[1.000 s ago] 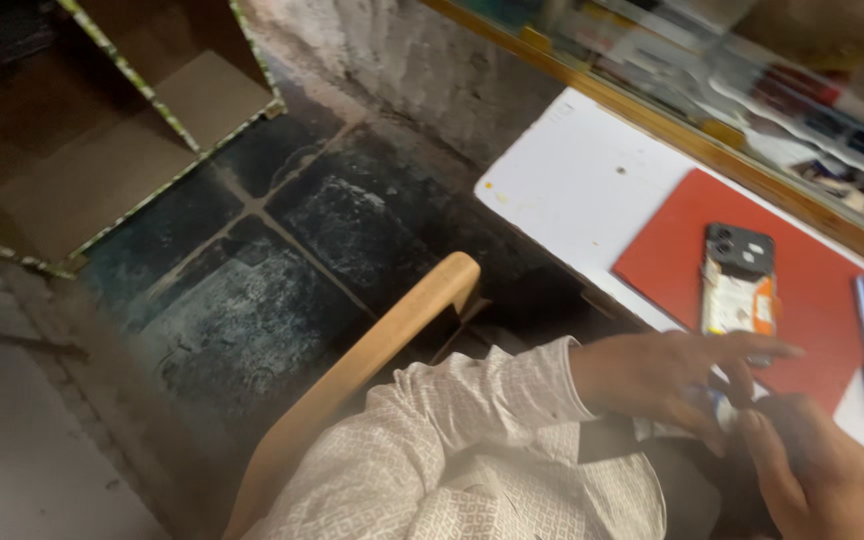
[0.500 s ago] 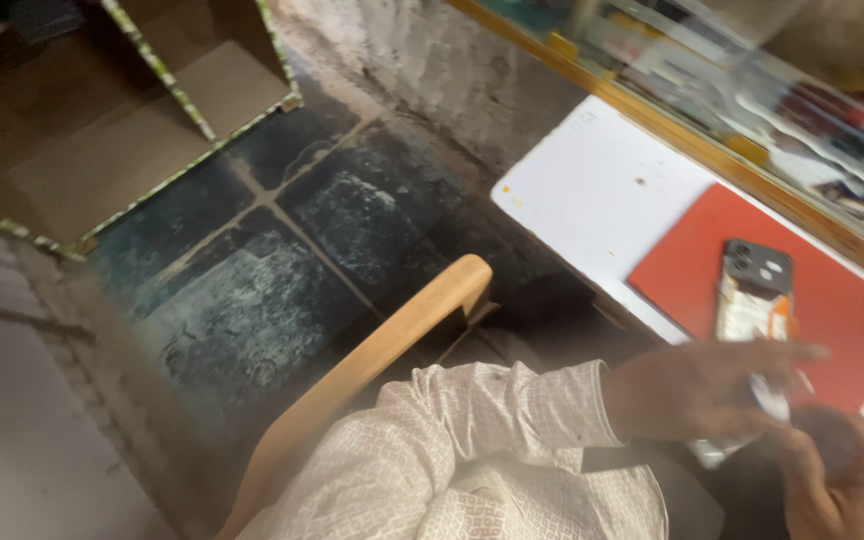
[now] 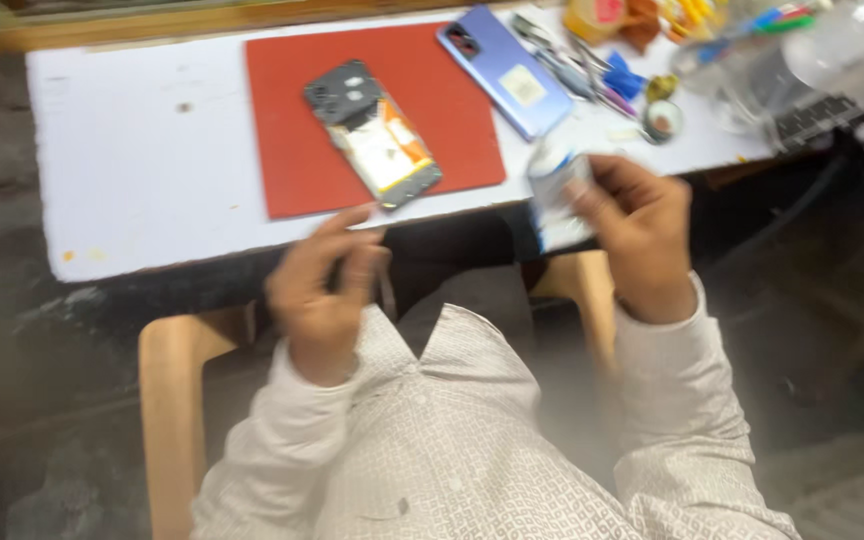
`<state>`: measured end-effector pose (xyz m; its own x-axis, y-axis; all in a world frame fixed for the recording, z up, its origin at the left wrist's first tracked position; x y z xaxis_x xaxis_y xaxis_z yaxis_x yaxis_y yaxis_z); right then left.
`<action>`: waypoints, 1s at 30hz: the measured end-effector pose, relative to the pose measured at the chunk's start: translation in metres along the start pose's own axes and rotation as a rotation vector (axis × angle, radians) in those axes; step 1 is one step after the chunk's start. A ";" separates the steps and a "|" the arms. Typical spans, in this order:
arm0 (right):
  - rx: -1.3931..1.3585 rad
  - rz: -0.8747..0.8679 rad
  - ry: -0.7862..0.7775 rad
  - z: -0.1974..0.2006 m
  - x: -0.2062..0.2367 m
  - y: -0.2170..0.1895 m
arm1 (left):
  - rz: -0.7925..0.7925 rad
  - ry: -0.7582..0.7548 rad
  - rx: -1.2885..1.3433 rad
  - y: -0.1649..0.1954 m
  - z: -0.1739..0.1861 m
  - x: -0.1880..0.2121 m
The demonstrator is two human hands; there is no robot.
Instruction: The person squeezes adhesive from a tube onto the back cover of a disassembled smartphone, then presses the cover onto the phone body and aligns it. They press the assembled phone together, turn it over, and wipe the back cover and camera area with a blue cloth.
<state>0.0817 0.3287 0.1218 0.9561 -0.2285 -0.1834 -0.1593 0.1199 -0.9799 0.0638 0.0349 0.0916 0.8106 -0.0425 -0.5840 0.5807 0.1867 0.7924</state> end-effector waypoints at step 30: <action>0.587 0.554 0.044 -0.043 -0.034 0.057 | -0.024 -0.183 -0.303 -0.084 0.051 -0.056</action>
<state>0.0297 0.3017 0.0687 0.7637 -0.0234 -0.6451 -0.4403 0.7119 -0.5471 -0.0264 -0.0286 0.0668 0.8130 -0.2208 -0.5388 0.5733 0.4650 0.6746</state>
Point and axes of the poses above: each hand's wrist, its own x-axis away from the middle knuckle, its own z-axis out of the back of the hand, y = z × x, the point moved 1 cm from there along -x, towards the middle knuckle, and after that the axes turned 1 degree about -x, right-handed, at the moved point
